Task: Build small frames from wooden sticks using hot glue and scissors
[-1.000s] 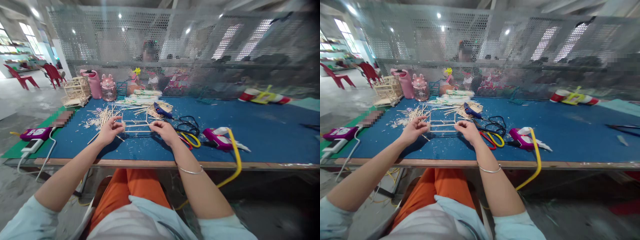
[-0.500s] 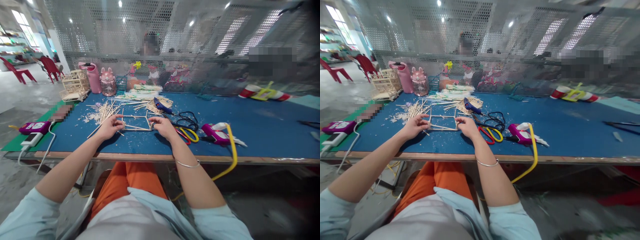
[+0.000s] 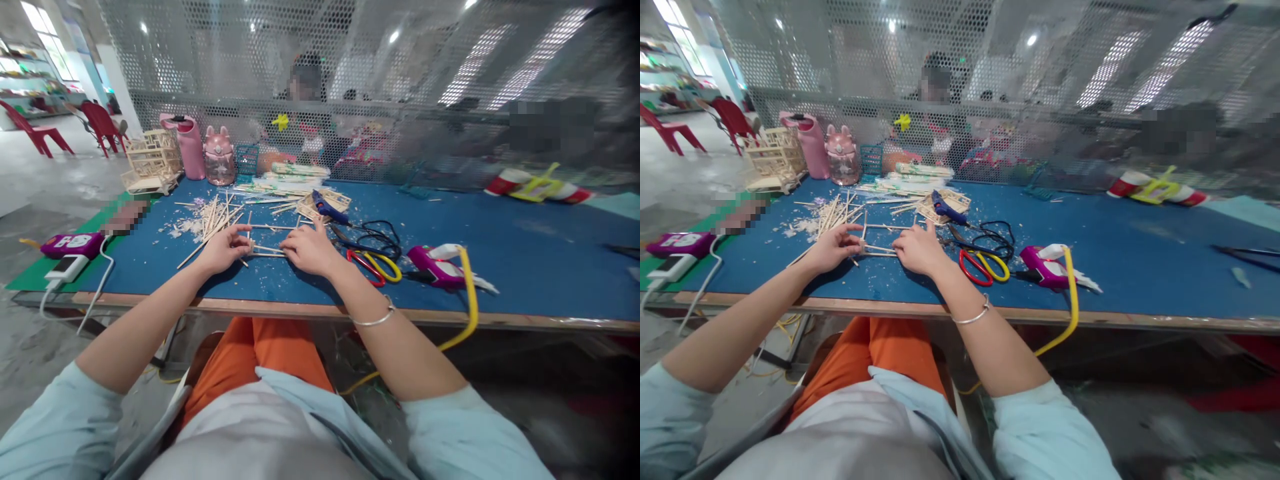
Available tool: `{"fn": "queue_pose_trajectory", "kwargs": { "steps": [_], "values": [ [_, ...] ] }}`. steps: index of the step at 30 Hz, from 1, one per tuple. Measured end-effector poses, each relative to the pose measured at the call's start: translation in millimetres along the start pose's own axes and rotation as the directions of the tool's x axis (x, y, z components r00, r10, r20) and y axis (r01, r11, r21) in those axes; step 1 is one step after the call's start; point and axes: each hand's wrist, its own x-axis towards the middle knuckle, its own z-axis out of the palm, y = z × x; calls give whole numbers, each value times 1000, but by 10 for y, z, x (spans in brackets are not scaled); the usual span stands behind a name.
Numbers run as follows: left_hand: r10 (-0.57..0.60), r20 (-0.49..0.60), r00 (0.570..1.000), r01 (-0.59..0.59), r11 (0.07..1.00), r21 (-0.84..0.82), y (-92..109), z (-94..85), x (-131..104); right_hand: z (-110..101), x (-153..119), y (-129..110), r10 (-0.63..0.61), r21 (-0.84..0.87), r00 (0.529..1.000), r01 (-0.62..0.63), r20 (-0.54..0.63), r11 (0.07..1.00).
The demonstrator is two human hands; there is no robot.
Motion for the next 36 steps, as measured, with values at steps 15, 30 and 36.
{"fn": "queue_pose_trajectory", "kwargs": {
  "steps": [15,30,36],
  "values": [
    [42,18,999,-44,993,113,-27,7,-18,-212,194,12,-78,61,966,64,248,996],
    [36,-5,999,-35,992,123,-40,12,-8,-108,-12,201,136,508,990,-98,-38,856],
    [14,-16,1000,-12,996,94,-60,20,-5,9,-254,344,140,501,990,-120,-2,857]
  ]
}}
